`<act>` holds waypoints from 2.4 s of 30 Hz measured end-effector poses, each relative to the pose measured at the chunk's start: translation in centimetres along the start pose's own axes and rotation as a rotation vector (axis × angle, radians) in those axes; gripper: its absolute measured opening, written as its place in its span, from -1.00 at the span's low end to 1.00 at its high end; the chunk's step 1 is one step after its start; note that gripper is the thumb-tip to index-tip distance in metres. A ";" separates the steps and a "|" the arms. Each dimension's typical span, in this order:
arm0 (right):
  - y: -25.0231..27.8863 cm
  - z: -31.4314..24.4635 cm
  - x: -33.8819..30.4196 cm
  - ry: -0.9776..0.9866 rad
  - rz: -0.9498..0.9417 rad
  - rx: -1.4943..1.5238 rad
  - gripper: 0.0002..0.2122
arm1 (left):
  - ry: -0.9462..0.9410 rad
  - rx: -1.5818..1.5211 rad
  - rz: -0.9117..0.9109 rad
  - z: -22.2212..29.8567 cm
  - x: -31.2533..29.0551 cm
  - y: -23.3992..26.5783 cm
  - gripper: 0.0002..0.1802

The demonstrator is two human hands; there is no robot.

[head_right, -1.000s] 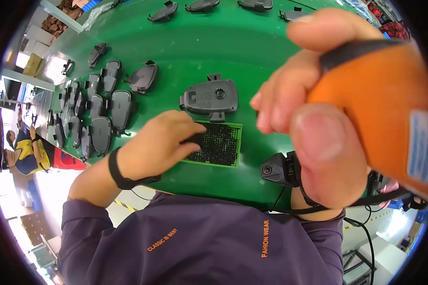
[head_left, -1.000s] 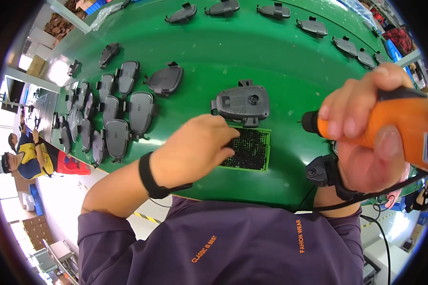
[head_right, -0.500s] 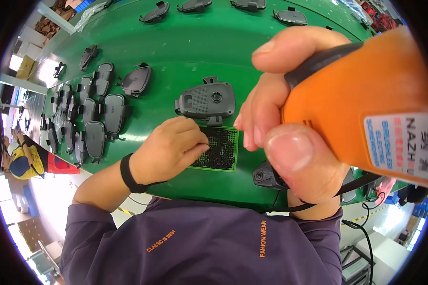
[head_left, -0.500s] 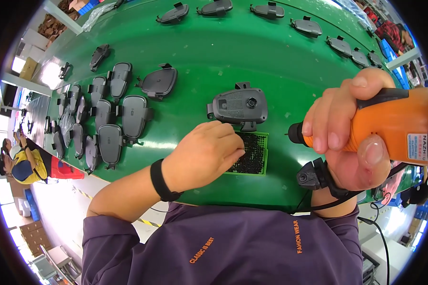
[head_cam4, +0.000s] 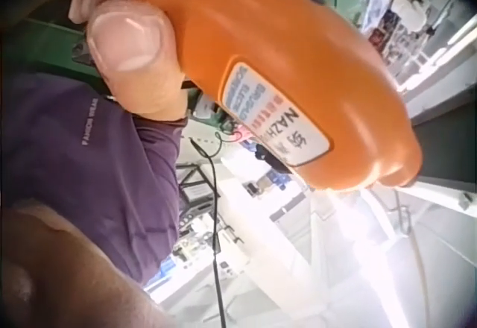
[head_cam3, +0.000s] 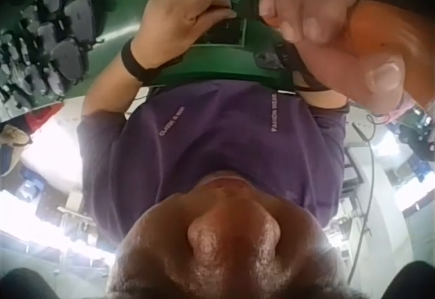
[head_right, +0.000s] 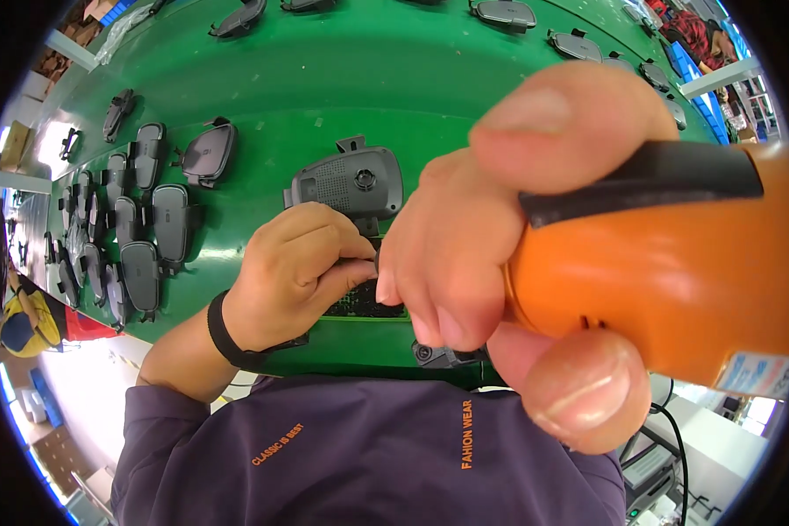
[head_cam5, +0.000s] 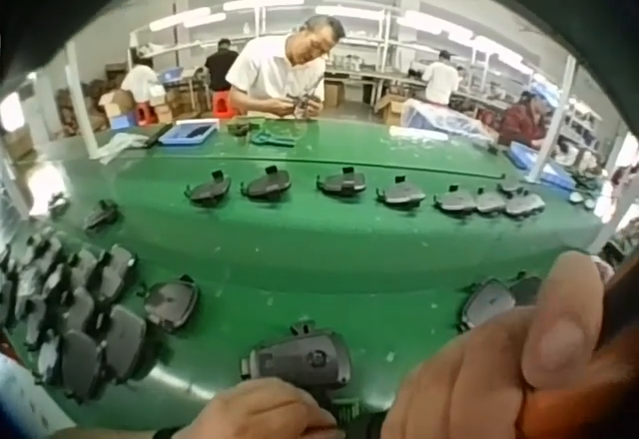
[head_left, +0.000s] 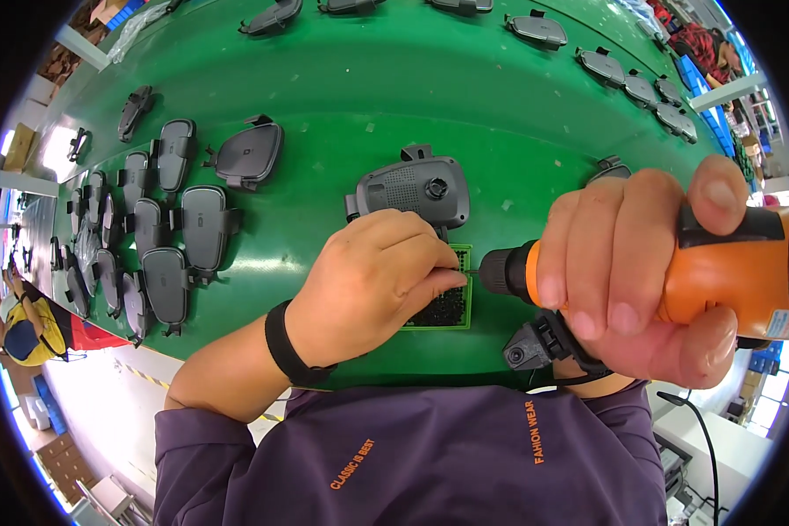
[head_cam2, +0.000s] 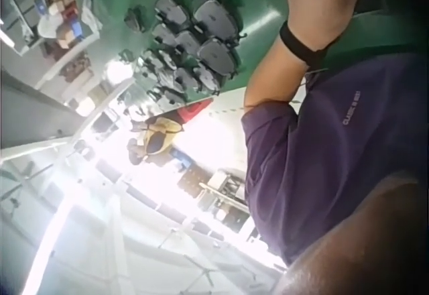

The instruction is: Use an electric screwdriver to fasten screws into plastic housing components on an assembly line.

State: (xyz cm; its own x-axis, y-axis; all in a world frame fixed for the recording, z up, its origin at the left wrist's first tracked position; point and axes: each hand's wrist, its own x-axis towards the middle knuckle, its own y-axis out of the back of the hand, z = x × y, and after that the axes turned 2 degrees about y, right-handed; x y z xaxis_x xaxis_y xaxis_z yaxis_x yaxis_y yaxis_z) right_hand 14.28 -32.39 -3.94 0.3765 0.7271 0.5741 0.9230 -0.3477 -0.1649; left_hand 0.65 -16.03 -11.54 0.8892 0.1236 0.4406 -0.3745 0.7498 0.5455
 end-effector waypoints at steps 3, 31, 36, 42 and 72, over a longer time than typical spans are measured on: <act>0.2 0.2 0.1 -0.011 -0.007 0.007 -0.50 | -0.021 0.030 -0.010 -0.1 -0.1 0.0 -0.81; 0.8 -1.4 -0.4 -0.048 -0.050 0.063 -0.58 | 0.112 -0.397 -0.102 -0.4 0.1 0.6 -0.77; -0.9 0.6 0.4 0.031 -0.075 0.050 -0.59 | -0.165 -0.045 0.059 -0.5 0.3 0.4 -0.74; -0.5 0.4 0.8 0.010 -0.114 0.072 -0.60 | -0.146 -0.041 0.036 -0.4 -0.2 -0.1 -0.73; 1.0 5.1 0.9 -0.063 0.115 -0.063 -0.68 | 0.084 0.206 0.106 -2.1 0.1 0.9 -0.84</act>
State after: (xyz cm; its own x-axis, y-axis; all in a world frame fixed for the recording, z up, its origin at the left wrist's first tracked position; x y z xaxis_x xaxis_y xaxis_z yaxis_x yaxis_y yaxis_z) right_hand 15.93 -29.08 -7.69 0.4854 0.7153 0.5027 0.8675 -0.4655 -0.1753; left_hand 0.98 -13.99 -12.47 0.8575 0.2544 0.4472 -0.5050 0.5823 0.6371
